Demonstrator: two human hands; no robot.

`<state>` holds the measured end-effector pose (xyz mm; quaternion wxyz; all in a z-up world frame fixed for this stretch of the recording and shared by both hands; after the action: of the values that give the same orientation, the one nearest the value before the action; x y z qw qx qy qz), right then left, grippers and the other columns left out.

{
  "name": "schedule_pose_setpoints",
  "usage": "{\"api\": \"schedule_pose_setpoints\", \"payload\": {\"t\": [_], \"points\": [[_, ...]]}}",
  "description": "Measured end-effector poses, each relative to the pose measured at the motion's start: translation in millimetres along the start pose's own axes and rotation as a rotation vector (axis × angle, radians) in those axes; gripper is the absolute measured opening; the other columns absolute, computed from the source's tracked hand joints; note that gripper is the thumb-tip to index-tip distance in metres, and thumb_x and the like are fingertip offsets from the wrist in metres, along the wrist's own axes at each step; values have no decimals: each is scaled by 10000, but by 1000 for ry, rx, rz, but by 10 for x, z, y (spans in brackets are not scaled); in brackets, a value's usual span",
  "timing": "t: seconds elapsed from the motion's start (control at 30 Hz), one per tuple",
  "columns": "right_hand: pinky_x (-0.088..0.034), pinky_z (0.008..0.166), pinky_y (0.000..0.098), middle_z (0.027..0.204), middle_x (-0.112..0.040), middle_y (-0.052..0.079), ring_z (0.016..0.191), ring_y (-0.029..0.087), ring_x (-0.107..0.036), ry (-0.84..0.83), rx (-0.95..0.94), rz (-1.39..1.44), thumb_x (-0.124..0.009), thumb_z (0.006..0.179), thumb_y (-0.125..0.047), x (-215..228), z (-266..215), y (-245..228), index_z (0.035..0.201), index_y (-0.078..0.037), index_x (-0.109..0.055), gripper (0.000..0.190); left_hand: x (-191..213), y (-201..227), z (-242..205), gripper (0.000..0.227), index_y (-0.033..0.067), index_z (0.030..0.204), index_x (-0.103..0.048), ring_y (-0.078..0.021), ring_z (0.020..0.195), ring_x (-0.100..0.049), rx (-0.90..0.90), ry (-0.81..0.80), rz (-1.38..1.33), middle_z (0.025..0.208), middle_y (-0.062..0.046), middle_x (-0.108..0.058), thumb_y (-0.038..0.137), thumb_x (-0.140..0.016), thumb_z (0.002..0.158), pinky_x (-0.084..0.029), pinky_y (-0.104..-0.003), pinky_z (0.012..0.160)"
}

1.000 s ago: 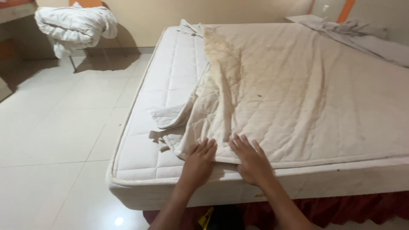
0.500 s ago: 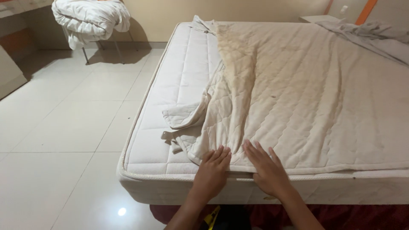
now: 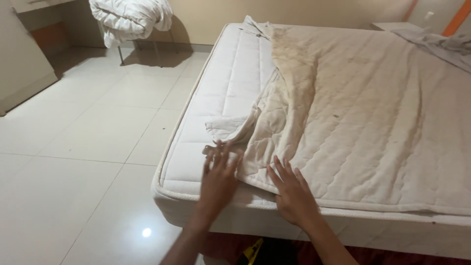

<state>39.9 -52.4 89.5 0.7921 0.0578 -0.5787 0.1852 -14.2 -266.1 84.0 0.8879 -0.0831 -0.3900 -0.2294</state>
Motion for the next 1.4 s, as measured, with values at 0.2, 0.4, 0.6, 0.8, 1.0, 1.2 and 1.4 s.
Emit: {"api": "schedule_pose_setpoints", "payload": {"t": [0.2, 0.4, 0.6, 0.8, 1.0, 1.2, 1.4], "points": [[-167, 1214, 517, 1689, -187, 84, 1541, 314, -200, 27, -6, -12, -576, 766, -88, -80, 0, 41, 1568, -168, -308, 849, 86, -413, 178, 631, 104, 1473, -490, -372, 1536, -224, 110, -9, -176, 1601, -210, -361, 253, -654, 883, -230, -547, 1184], [-175, 1201, 514, 1674, -206, 80, 1535, 314, -204, 35, 3, 4, -602, 774, -124, -22, 19, 10, 1554, -171, -326, 829, -277, -639, 355, 670, 171, 1508, -531, -327, 1561, -271, 44, -2, -45, 1612, -102, -453, 124, -632, 847, -212, -516, 1223], [-158, 1210, 499, 1682, -200, 62, 1535, 294, -202, 14, -26, 14, -592, 790, -129, -33, 24, 16, 1610, -204, -328, 865, -402, -696, 366, 324, 122, 1222, -700, -314, 1500, -410, 74, -9, -137, 1410, -76, -651, 128, -631, 906, -228, -538, 1217], [-145, 1223, 477, 1683, -221, 55, 1549, 282, -193, 13, -19, 40, -555, 778, -100, -19, -2, 48, 1581, -202, -313, 845, -21, -609, 232, 192, 92, 1054, -719, -293, 1434, -491, 96, -49, -78, 1308, -46, -710, 126, -631, 886, -250, -589, 1179], [-152, 1219, 486, 1679, -227, 61, 1541, 286, -205, 39, -2, 12, -564, 774, -125, -96, -14, 87, 1571, -186, -306, 840, 59, -716, -230, 315, 76, 1190, -702, -284, 1384, -556, 197, 14, -8, 1244, -85, -729, 122, -613, 891, -330, -561, 1155], [-165, 1220, 485, 1673, -244, 44, 1527, 280, -229, 36, -33, 7, -579, 776, -155, -81, -24, 61, 1564, -207, -312, 834, -31, -756, -271, 432, 62, 1302, -621, -328, 1434, -501, 240, -6, -165, 1407, -114, -655, 116, -621, 873, -351, -503, 1145], [-173, 1210, 498, 1672, -236, 54, 1529, 279, -227, 40, -34, -42, -570, 774, -152, -106, -44, 58, 1570, -197, -303, 842, 337, -556, -153, 747, 262, 1541, -445, -387, 1454, -386, 208, -71, -216, 1571, -191, -419, 184, -683, 837, -293, -516, 1137]]}}
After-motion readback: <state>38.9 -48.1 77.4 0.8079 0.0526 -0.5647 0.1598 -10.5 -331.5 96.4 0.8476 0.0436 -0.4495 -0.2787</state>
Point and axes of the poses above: each hand's wrist, its own z-axis towards the middle knuckle, its own x-axis out of the back of the hand, y = z × x, the point moved 2 cm from there along z, towards the middle knuckle
